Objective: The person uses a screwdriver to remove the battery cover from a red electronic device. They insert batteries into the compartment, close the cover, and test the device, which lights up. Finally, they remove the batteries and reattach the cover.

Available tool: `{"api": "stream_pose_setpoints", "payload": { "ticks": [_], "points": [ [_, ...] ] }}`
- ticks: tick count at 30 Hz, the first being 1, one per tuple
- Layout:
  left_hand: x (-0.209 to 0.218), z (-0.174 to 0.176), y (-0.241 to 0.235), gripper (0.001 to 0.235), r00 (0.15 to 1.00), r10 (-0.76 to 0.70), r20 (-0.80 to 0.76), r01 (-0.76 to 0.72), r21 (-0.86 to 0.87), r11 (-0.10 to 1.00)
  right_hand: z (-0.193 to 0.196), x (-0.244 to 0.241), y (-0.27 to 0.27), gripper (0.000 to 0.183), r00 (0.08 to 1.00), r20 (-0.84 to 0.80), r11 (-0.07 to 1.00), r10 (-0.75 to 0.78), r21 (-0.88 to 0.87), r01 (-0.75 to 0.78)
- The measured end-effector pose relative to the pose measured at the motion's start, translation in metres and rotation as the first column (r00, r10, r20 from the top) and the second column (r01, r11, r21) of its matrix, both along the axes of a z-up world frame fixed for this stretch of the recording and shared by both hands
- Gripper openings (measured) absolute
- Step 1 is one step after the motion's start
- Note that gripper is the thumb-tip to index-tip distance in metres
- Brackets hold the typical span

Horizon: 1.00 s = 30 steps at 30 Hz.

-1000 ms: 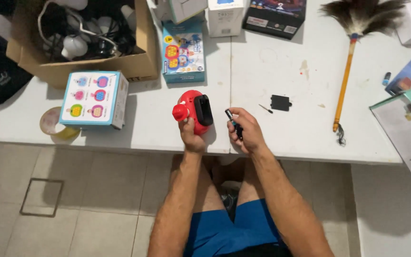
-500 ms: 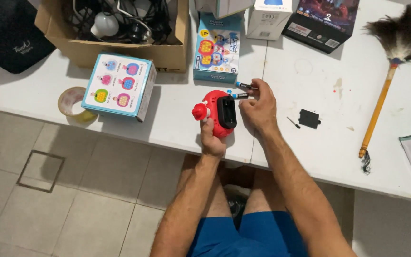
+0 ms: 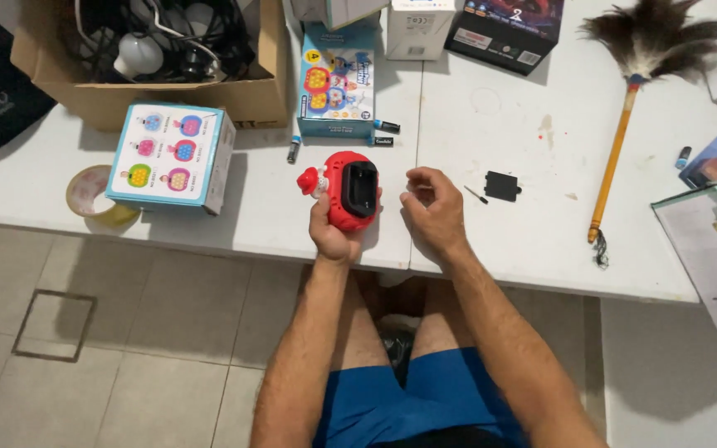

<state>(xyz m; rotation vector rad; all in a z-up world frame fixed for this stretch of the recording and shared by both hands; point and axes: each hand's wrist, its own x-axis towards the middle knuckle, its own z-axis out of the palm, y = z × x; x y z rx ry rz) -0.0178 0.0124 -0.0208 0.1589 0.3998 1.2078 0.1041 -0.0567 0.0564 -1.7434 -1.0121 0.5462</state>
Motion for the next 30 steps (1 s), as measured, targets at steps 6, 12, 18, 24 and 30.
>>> {"api": "stream_pose_setpoints", "payload": {
  "ticks": [6, 12, 18, 24, 30],
  "points": [
    [-0.002, 0.002, -0.004, 0.048, 0.975, -0.22, -0.018, 0.221, 0.096, 0.971, -0.039, 0.041, -0.042, 0.023, 0.978, 0.088, 0.962, -0.189, 0.218, 0.166],
    [-0.003, 0.025, -0.011, 0.052, 0.973, -0.222, 0.07, 0.216, 0.079, 0.973, -0.033, 0.095, -0.073, 0.026, 0.863, 0.161, 0.877, -0.478, 0.147, 0.458],
    [-0.012, 0.036, -0.009, 0.064, 0.961, -0.276, 0.011, 0.275, 0.069, 0.959, -0.028, 0.142, -0.073, 0.048, 0.88, 0.351, 0.891, -0.32, -0.204, 0.405],
    [-0.008, 0.026, -0.003, 0.066, 0.959, -0.283, -0.011, 0.283, 0.084, 0.956, -0.001, 0.131, -0.071, 0.048, 0.93, 0.295, 0.875, -0.219, -0.363, 0.321],
    [-0.009, 0.017, 0.002, 0.065, 0.949, -0.314, -0.013, 0.314, 0.118, 0.942, -0.051, 0.149, -0.073, 0.03, 0.901, -0.032, 0.9, -0.432, 0.043, 0.433]
  ]
}}
